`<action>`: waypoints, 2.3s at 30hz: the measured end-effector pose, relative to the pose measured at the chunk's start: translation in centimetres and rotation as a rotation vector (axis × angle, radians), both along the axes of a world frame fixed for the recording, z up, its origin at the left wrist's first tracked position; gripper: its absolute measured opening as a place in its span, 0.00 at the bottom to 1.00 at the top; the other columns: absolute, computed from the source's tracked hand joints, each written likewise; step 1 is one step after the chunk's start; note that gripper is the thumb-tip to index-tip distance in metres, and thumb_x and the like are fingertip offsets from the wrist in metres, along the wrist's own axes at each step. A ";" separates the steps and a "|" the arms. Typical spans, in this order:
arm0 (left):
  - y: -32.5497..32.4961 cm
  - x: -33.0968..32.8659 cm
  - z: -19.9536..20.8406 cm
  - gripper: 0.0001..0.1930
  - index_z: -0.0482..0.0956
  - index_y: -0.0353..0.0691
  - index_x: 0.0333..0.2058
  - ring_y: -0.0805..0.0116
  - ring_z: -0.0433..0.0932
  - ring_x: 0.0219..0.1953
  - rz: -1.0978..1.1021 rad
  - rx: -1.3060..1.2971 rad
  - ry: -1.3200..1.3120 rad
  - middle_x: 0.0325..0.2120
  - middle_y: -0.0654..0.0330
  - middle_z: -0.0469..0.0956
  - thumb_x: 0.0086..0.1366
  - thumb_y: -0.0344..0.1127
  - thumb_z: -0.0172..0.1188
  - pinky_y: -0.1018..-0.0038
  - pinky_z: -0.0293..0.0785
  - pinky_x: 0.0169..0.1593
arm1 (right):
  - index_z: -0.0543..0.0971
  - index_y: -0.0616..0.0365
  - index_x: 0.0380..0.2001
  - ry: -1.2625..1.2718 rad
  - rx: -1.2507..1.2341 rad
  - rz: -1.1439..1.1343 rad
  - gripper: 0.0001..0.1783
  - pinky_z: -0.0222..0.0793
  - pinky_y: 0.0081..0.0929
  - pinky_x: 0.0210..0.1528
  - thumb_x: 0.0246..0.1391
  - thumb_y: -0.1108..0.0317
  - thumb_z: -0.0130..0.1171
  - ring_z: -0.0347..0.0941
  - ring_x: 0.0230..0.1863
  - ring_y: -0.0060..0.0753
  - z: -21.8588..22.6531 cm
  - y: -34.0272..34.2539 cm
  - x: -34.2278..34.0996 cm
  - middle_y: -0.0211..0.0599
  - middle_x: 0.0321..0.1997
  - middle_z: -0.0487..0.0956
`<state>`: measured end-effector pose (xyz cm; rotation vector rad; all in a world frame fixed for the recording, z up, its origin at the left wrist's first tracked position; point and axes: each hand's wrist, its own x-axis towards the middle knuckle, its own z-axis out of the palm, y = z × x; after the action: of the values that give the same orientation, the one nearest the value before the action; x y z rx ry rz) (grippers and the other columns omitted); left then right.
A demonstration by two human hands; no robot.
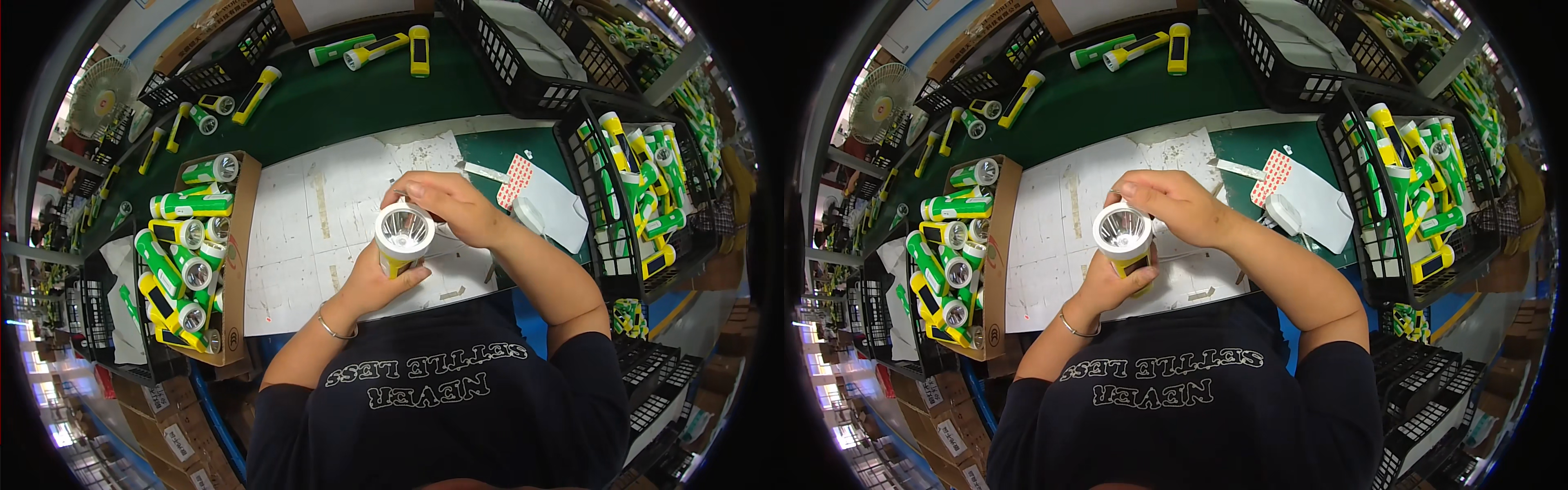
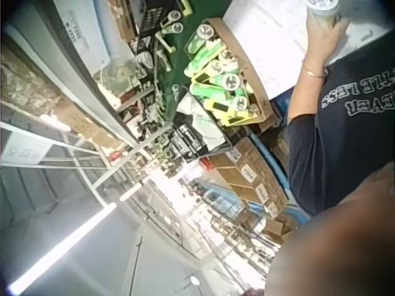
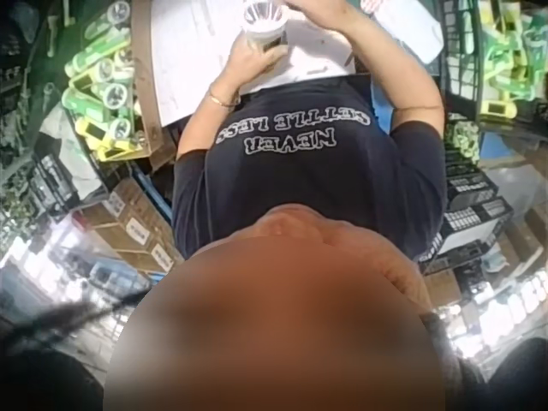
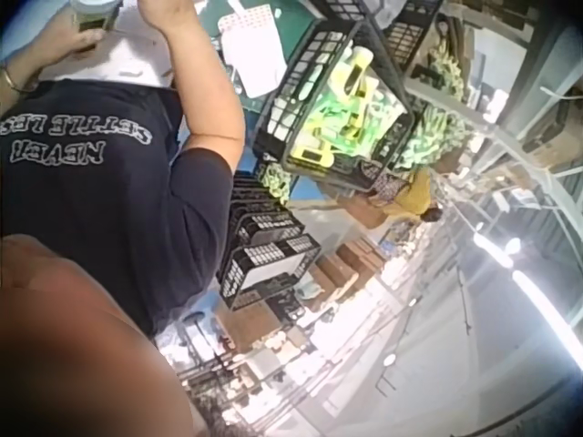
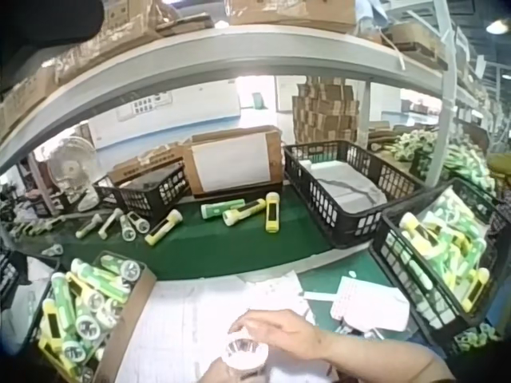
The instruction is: Assembling and testing the functionality of hand-held flashlights on a factory production line.
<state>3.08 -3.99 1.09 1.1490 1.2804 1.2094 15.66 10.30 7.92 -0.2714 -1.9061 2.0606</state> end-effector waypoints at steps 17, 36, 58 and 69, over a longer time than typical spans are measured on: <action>0.9 -0.2 0.4 0.16 0.65 0.38 0.41 0.73 0.73 0.24 -0.126 -0.346 -0.545 0.26 0.62 0.72 0.61 0.38 0.59 0.77 0.72 0.30 | 0.78 0.56 0.25 -0.385 0.537 -0.177 0.28 0.66 0.34 0.32 0.53 0.41 0.45 0.73 0.28 0.45 -3.9 2.2 -1.2 0.44 0.22 0.76; 0.7 -0.3 2.7 0.15 0.67 0.37 0.39 0.75 0.71 0.20 -0.215 -0.408 -0.652 0.22 0.63 0.72 0.63 0.42 0.56 0.79 0.69 0.25 | 0.77 0.55 0.23 -0.269 0.505 -0.108 0.21 0.64 0.31 0.27 0.51 0.47 0.50 0.72 0.24 0.41 -2.8 1.9 -0.5 0.39 0.20 0.75; 1.1 -0.8 -1.3 0.22 0.65 0.43 0.44 0.68 0.67 0.32 -0.176 -0.253 -1.378 0.32 0.60 0.66 0.62 0.54 0.50 0.72 0.70 0.35 | 0.72 0.63 0.38 -0.028 0.258 -0.321 0.16 0.65 0.21 0.40 0.60 0.60 0.42 0.70 0.30 0.21 -5.3 2.4 -0.1 0.35 0.31 0.74; 1.0 0.6 1.3 0.27 0.64 0.39 0.48 0.71 0.75 0.24 -0.063 -0.367 -0.262 0.28 0.61 0.73 0.51 0.29 0.65 0.73 0.74 0.28 | 0.77 0.58 0.25 -0.346 0.598 -0.140 0.27 0.66 0.34 0.27 0.46 0.42 0.53 0.72 0.23 0.47 -2.9 1.0 0.2 0.47 0.19 0.74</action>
<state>3.65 -2.97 2.43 0.7336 1.1936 0.9896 15.88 11.27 4.98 -0.6158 -2.5149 1.3321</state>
